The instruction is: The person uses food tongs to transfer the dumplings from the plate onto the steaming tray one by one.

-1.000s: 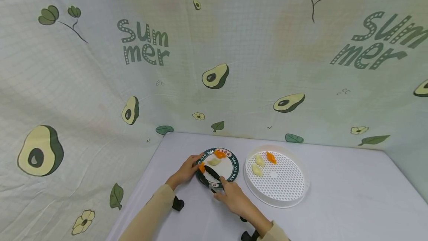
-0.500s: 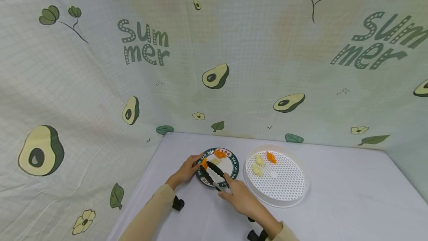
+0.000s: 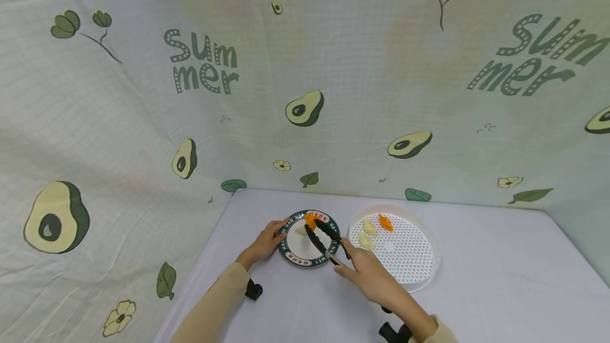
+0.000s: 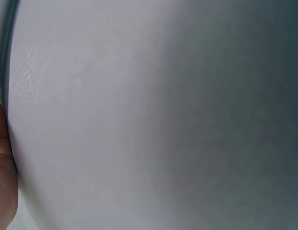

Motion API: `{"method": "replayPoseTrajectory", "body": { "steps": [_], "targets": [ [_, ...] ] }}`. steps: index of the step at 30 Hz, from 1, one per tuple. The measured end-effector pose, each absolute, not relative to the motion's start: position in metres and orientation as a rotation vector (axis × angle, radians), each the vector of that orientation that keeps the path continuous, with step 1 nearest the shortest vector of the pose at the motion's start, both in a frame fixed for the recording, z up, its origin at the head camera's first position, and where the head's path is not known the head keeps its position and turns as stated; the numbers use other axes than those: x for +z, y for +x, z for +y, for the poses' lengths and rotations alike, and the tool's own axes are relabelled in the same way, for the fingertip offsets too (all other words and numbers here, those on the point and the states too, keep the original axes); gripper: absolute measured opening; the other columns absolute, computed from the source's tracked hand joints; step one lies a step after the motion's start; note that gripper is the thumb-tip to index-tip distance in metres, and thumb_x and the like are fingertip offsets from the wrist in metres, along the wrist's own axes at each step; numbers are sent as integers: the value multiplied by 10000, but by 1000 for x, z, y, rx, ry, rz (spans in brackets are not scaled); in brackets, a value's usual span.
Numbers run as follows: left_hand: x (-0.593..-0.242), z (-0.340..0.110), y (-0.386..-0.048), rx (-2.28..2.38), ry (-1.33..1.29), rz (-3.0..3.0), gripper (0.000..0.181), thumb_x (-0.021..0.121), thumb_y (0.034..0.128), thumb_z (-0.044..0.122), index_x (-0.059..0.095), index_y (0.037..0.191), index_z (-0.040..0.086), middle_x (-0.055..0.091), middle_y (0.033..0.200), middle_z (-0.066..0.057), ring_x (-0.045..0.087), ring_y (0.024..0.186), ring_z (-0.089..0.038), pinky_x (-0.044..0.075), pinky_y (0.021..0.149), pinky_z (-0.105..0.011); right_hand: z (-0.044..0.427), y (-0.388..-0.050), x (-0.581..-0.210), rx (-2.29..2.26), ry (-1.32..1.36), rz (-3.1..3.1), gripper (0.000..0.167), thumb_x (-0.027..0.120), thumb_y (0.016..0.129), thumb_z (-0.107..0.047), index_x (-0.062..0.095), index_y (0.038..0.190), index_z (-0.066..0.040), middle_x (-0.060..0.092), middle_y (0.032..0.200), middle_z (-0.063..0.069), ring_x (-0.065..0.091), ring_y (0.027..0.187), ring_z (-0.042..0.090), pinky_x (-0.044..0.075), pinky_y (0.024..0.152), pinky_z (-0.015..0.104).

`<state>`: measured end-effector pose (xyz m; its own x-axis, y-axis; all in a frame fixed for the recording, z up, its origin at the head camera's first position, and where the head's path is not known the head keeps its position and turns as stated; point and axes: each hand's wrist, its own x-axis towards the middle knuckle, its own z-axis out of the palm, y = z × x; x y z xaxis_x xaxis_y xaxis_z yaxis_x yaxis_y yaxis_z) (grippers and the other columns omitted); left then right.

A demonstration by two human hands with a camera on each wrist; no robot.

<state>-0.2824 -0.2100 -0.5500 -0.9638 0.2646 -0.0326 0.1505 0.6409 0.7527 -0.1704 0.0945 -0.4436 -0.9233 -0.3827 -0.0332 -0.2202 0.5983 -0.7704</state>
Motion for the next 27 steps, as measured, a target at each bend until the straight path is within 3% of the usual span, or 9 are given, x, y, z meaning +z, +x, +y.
{"method": "replayPoseTrajectory", "body": {
  "steps": [2, 6, 7, 10, 13, 21, 27],
  "targets": [
    [-550, -210, -283, 1238, 345, 2712, 509, 535, 1035, 111, 405, 1526, 87, 465, 1399, -194, 476, 1089, -266, 396, 985, -473, 102, -170, -441, -1210, -466, 2650, 736, 679, 952, -330, 383, 1472, 98, 534, 726, 148, 448, 622, 166, 416, 495, 282],
    [-551, -211, -283, 1252, 342, 2699, 511, 536, 1036, 119, 402, 1529, 94, 457, 1409, -202, 477, 1156, -293, 370, 1048, -512, 120, -167, -437, -1160, -450, 2740, 707, 697, 941, -299, 416, 1454, 99, 630, 1148, 288, 556, 847, 215, 494, 661, 348],
    [-551, -211, -283, 1253, 341, 2698, 511, 535, 1036, 120, 402, 1529, 94, 455, 1410, -205, 477, 1158, -296, 369, 1048, -518, 125, -166, -436, -1151, -444, 2749, 708, 697, 942, -296, 413, 1455, 100, 626, 1161, 284, 557, 865, 217, 495, 675, 354],
    [-553, -212, -283, 1242, 324, 2696, 512, 524, 1042, 127, 391, 1536, 105, 446, 1415, -201, 470, 1137, -286, 379, 1029, -503, 139, -166, -434, -1137, -438, 2752, 728, 691, 946, -299, 386, 1463, 112, 631, 896, 173, 520, 740, 165, 470, 609, 309],
    [-554, -213, -283, 1233, 309, 2698, 514, 520, 1045, 133, 385, 1540, 117, 441, 1416, -193, 462, 1103, -266, 393, 988, -474, 153, -164, -433, -1142, -427, 2731, 746, 680, 953, -307, 358, 1471, 123, 432, 648, 29, 375, 573, 119, 363, 482, 272],
    [-554, -213, -284, 1236, 310, 2683, 526, 529, 1044, 154, 377, 1547, 138, 442, 1416, -181, 458, 1115, -268, 389, 1006, -474, 186, -159, -434, -1103, -446, 2772, 754, 666, 961, -295, 340, 1438, 188, 381, 606, -13, 323, 543, 82, 329, 473, 260],
    [-554, -213, -283, 1233, 348, 2704, 510, 531, 1040, 145, 403, 1532, 113, 457, 1414, -191, 470, 1115, -274, 388, 1004, -492, 204, -158, -440, -1052, -426, 2769, 768, 667, 959, -305, 333, 1433, 200, 385, 633, 1, 359, 578, 111, 371, 512, 275]
  ]
}}
